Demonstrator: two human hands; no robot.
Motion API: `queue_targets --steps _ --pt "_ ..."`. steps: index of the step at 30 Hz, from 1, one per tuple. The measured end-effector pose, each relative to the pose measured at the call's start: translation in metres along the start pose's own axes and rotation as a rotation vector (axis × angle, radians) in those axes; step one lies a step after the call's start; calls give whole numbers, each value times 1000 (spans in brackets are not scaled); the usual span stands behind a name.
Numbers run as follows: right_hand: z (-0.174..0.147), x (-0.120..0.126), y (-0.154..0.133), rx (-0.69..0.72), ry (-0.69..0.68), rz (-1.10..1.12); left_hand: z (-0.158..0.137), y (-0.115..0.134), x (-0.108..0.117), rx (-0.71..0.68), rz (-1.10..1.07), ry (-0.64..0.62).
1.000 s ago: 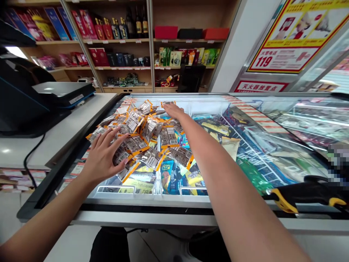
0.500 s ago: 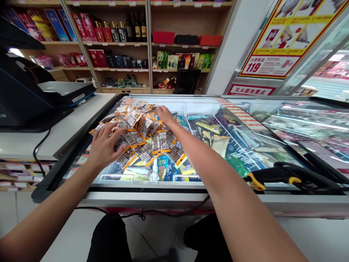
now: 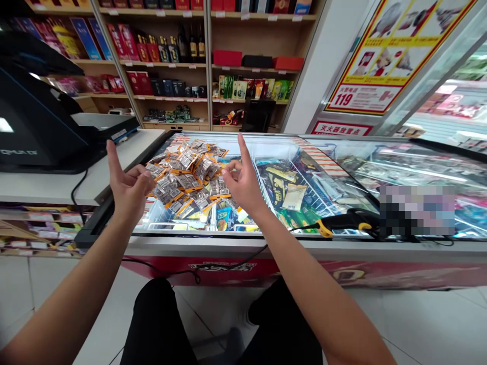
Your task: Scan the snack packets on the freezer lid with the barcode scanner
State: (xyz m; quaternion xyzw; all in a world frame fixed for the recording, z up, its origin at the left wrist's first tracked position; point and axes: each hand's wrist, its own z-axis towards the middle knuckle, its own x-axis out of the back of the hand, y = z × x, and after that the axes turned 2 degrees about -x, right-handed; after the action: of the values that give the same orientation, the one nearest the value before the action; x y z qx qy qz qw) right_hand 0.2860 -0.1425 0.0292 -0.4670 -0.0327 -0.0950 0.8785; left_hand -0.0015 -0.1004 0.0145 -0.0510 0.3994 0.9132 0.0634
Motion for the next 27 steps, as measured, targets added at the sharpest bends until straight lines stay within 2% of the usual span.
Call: queue_targets --steps 5,8,10,12,16,21,24,27 --pt "-22 4 -25 94 78 18 -10 21 -27 -53 -19 -180" --pt "-31 6 -28 128 151 46 -13 22 -32 -88 2 -190" --pt "-37 6 -27 117 187 78 -18 22 -32 -53 26 -181" --pt "-44 5 -24 56 175 118 -25 21 -31 34 61 -193" --pt "-55 0 -13 -120 60 189 -42 14 -27 200 123 -221" --pt "-61 -5 -6 -143 56 226 -48 5 -25 245 99 -197" --pt "-62 -3 -13 -158 96 250 -44 7 -26 270 -2 -165" --pt "-62 10 -26 -316 95 446 -40 20 -23 417 -263 -149"
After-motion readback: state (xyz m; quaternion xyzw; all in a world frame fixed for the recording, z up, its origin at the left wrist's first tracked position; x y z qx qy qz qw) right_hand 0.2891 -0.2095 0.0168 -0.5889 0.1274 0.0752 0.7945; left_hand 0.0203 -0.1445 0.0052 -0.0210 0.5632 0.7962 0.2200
